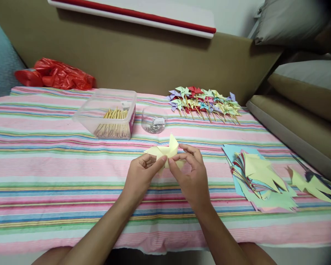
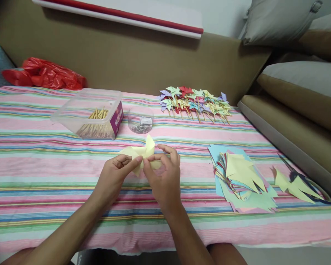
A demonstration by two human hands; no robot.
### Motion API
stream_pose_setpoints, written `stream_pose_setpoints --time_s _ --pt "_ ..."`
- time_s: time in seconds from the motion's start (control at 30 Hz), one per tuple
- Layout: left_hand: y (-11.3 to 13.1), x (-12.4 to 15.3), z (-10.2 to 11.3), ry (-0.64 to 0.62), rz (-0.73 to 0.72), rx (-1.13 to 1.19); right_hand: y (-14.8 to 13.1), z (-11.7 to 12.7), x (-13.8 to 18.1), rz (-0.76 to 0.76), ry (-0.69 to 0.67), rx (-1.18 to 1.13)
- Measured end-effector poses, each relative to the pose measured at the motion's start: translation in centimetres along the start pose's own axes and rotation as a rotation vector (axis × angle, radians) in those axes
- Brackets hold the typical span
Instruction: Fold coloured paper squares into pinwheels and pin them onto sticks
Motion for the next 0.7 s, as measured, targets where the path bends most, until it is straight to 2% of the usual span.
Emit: stream_pose_setpoints --time_s 0.1,0.17,0.27,0.3,0.47,0.7 --pt "-0.2 0.0 0.0 -0.006 0.003 0.012 0.3 -0.1 0.0 -0.017 0.016 -0.072" --pt "-0.4 -0.1 -0.1 -0.015 0.020 0.031 1.1 -0.3 0.0 -0.089 0.016 -0.145" --pt "-0.7 -0.2 0.1 -0.010 0.062 0.103 2.1 -0.8 0.0 -0.183 -0.052 -0.192" --pt "-0.8 -0.3 0.2 -0.001 0.076 0.137 1.9 -0.7 -0.1 -0.155 -0.066 -0.188" --pt "-1.0 -0.6 0.8 0.040 0.126 0.247 -1.0 0.0 -0.1 0.175 -0.124 0.007" --pt "-1.7 0.1 0.8 0.038 0.132 0.219 -0.7 -0.4 0.1 0.154 -0.172 0.062"
Point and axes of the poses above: each hand's wrist, its own x-axis away from the middle knuckle, its own z-axis out of the back of the hand, y = z × x, the point moved 8 cm from there along -x, towards the middle knuckle, and after that the axes turned 3 degrees about y, right-handed, at the moved point
